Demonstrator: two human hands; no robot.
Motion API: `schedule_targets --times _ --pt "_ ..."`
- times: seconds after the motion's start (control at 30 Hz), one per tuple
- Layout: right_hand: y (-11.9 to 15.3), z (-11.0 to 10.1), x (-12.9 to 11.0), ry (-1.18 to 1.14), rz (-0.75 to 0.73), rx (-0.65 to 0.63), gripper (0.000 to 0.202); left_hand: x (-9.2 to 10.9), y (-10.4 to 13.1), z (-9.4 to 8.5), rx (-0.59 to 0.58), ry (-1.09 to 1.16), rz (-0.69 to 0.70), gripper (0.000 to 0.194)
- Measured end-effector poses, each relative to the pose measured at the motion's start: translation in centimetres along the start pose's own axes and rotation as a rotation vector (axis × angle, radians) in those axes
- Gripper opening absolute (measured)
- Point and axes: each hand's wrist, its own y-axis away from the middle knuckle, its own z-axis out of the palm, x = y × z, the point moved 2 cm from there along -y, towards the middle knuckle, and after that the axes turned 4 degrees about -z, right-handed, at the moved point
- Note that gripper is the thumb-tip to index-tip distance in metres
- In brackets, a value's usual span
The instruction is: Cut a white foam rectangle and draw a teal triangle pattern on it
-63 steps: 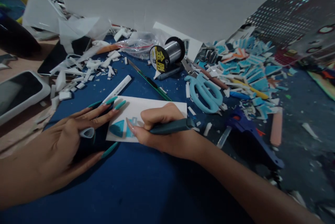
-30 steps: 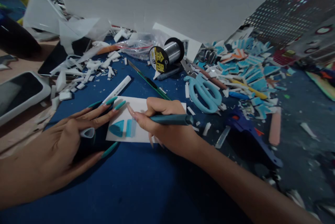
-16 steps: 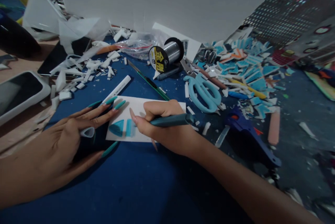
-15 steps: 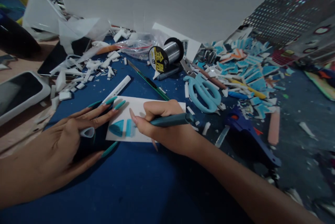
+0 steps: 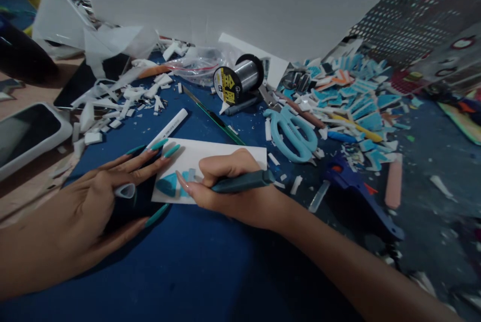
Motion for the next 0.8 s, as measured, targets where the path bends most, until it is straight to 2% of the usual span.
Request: schedule_targets --times 0.37,0.5,0.63,0.7,0.8 --pt "0.1 -0.03 -0.05 -0.008 -0.004 -0.015 0.054 -0.14 -0.12 -0.16 -0.01 0.023 -0.004 0.029" --pt "-0.14 -0.2 -0.2 0.099 0.004 0.08 0.052 -0.1 0.1 -0.17 -0.033 -0.017 -0.033 0.036" --pt "-0.24 -0.31 -0.24 0.206 0.095 0.215 0.048 -0.11 0.22 -0.21 -0.064 -0.059 -0.02 0.04" --pt "-0.24 -0.28 -0.24 0.2 0.116 0.232 0.048 -0.14 0.25 -0.24 -0.06 -0.064 -0.008 0.038" --pt "-0.29 -0.16 -0.29 0.15 0.079 0.174 0.049 -0.15 0.26 -0.26 -0.055 -0.051 0.001 0.034"
